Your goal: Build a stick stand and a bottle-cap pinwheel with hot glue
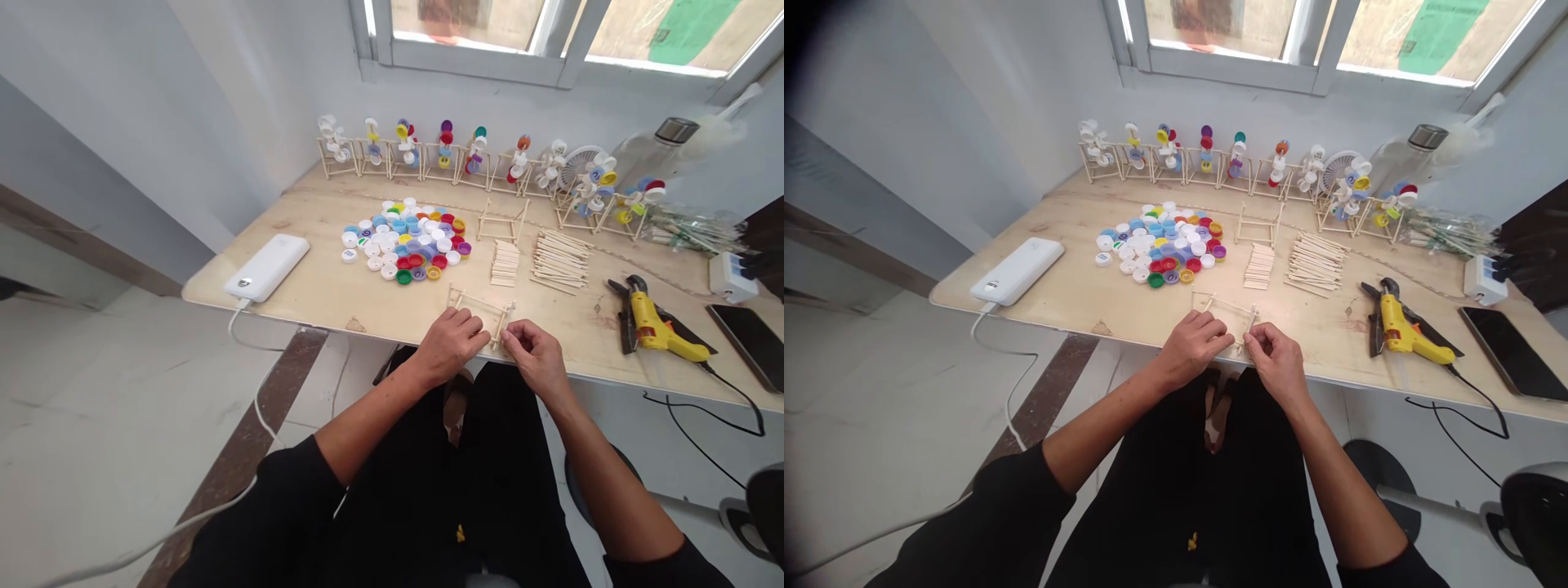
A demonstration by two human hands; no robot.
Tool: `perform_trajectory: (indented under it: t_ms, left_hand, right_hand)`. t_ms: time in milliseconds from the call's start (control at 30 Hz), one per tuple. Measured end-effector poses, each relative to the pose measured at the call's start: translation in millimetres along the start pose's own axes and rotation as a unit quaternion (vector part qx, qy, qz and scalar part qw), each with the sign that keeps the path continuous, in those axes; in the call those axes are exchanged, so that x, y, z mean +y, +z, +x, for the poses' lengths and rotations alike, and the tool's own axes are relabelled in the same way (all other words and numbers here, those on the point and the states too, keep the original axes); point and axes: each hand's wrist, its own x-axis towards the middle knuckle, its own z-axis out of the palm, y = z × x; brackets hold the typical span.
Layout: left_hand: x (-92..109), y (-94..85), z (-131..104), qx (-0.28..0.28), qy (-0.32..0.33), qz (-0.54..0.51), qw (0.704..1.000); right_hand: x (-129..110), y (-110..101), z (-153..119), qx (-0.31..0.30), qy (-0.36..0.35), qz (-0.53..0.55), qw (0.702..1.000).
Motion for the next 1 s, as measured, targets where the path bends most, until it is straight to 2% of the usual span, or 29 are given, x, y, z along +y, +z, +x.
perform_trajectory:
  t_ms: [300, 467, 600, 733, 867, 1000]
  left_hand:
    - [-1, -1.7, 0, -0.019, -0.002, -0.007, 1.000]
    - [3, -4.3, -2, 0.010, -0.027, -0.014, 0.999]
    - [13, -7.2, -13, 0.067, -0.082, -0.043, 0.993]
    - [24, -8.9, -31, 0.128, -0.180, -0.084, 0.972]
    - [28, -12.3, -44, 0.185, -0.270, -0.130, 0.936]
    - [26, -16.6, -48, 0.206, -0.313, -0.146, 0.916]
  right_hand:
    - [2, 1, -1, 0.001, -0.008, 0.009, 1.000]
    - [4, 2, -1, -0.004, -0.001, 0.022, 1.000]
    - [5, 1, -1, -0.011, 0.002, 0.032, 0.999]
    - [5, -3, -1, -0.008, 0.004, 0.056, 0.998]
    - [5, -8, -5, 0.035, 0.008, 0.091, 0.995]
    - [8, -19, -11, 0.095, 0.027, 0.095, 0.991]
